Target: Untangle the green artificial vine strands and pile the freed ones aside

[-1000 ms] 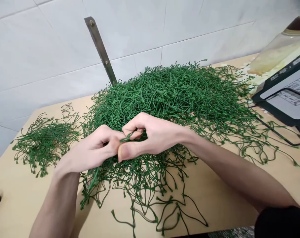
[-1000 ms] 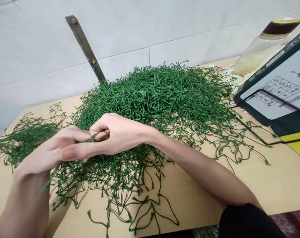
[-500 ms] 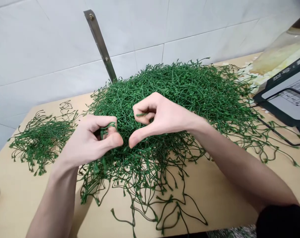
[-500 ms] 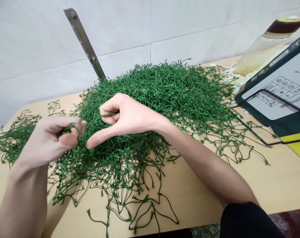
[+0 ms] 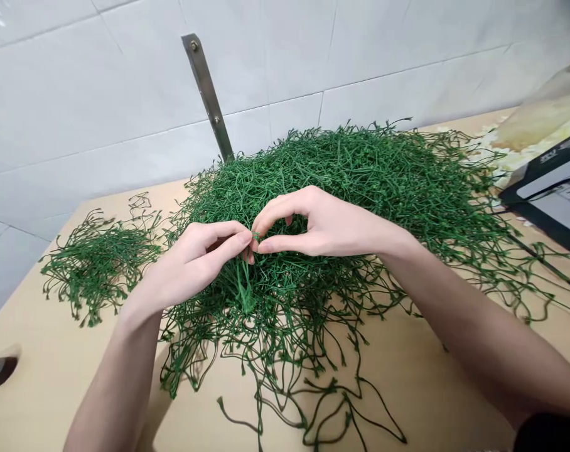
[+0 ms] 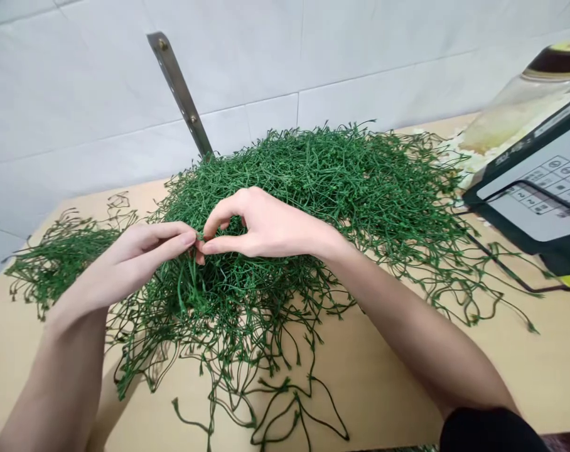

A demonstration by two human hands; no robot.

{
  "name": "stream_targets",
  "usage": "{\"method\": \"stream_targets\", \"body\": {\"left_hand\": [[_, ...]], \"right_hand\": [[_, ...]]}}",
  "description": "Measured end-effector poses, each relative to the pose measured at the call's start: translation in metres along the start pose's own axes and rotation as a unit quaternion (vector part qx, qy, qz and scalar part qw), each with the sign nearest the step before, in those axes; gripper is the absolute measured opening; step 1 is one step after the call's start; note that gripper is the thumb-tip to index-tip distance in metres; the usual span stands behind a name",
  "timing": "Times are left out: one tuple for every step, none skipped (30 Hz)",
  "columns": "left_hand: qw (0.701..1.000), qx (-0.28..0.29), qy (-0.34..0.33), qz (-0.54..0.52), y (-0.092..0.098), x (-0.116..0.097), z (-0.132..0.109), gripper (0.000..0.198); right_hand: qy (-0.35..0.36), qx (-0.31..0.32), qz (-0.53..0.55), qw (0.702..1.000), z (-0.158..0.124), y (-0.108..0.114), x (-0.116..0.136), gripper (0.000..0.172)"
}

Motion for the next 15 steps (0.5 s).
{"method": "stream_targets", "body": {"left_hand": [[1.000, 0.001, -0.003, 0.000, 0.000, 0.000, 0.000, 0.038], [1.000, -0.001, -0.009, -0.002, 0.000, -0.001, 0.000, 0.037], [1.000, -0.005, -0.018, -0.003, 0.001, -0.002, 0.000, 0.036], [1.000, -0.010, -0.029, -0.003, 0.002, -0.004, 0.000, 0.035], [0.999, -0.016, -0.040, -0.003, 0.003, -0.006, 0.000, 0.034], [0.999, -0.023, -0.047, -0.003, 0.003, -0.006, 0.000, 0.032], [0.998, -0.029, -0.047, -0.004, 0.004, -0.006, 0.001, 0.030], [0.999, -0.035, -0.042, -0.005, 0.004, -0.004, 0.001, 0.028], [0.999, -0.039, -0.034, -0.009, 0.004, -0.001, 0.002, 0.028], [0.999, -0.042, -0.028, -0.013, 0.004, 0.001, 0.003, 0.028], [0.999, -0.045, -0.025, -0.015, 0.004, 0.003, 0.004, 0.027], [0.998, -0.047, -0.029, -0.015, 0.004, 0.003, 0.004, 0.027], [0.998, -0.053, -0.037, -0.013, 0.004, 0.002, 0.004, 0.025], [0.997, -0.060, -0.045, -0.012, 0.005, 0.000, 0.004, 0.024], [0.996, -0.066, -0.050, -0.011, 0.006, -0.001, 0.004, 0.023]], "right_hand": [[0.002, 0.009, 0.005, 1.000, 0.001, -0.002, 0.000, 0.020], [-0.001, 0.016, 0.006, 1.000, 0.001, -0.004, -0.001, 0.019], [-0.006, 0.020, 0.006, 1.000, 0.001, -0.004, -0.003, 0.019], [-0.013, 0.023, 0.006, 1.000, 0.001, -0.005, -0.005, 0.019], [-0.023, 0.024, 0.007, 0.999, 0.001, -0.004, -0.007, 0.018], [-0.032, 0.023, 0.010, 0.999, 0.000, -0.004, -0.010, 0.017], [-0.044, 0.021, 0.017, 0.999, 0.000, -0.003, -0.012, 0.016], [-0.057, 0.021, 0.030, 0.998, -0.001, -0.004, -0.015, 0.015], [-0.070, 0.019, 0.049, 0.996, -0.001, -0.004, -0.017, 0.013], [-0.080, 0.018, 0.071, 0.994, -0.002, -0.005, -0.019, 0.013], [-0.084, 0.017, 0.091, 0.992, -0.001, -0.007, -0.020, 0.012], [-0.083, 0.016, 0.105, 0.991, -0.001, -0.008, -0.021, 0.012], [-0.080, 0.012, 0.109, 0.991, 0.000, -0.009, -0.021, 0.013], [-0.074, 0.006, 0.102, 0.992, 0.001, -0.009, -0.022, 0.015], [-0.069, -0.001, 0.089, 0.994, 0.001, -0.008, -0.022, 0.017]]}}
Point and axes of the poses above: each hand's wrist, its own z-axis towards the middle knuckle, its own y-axis out of the back of the hand, x = y × z, the point moved 10 cm from there along z, towards the middle knuckle, and after that the axes turned 3 degrees about y, right-handed, at the moved point
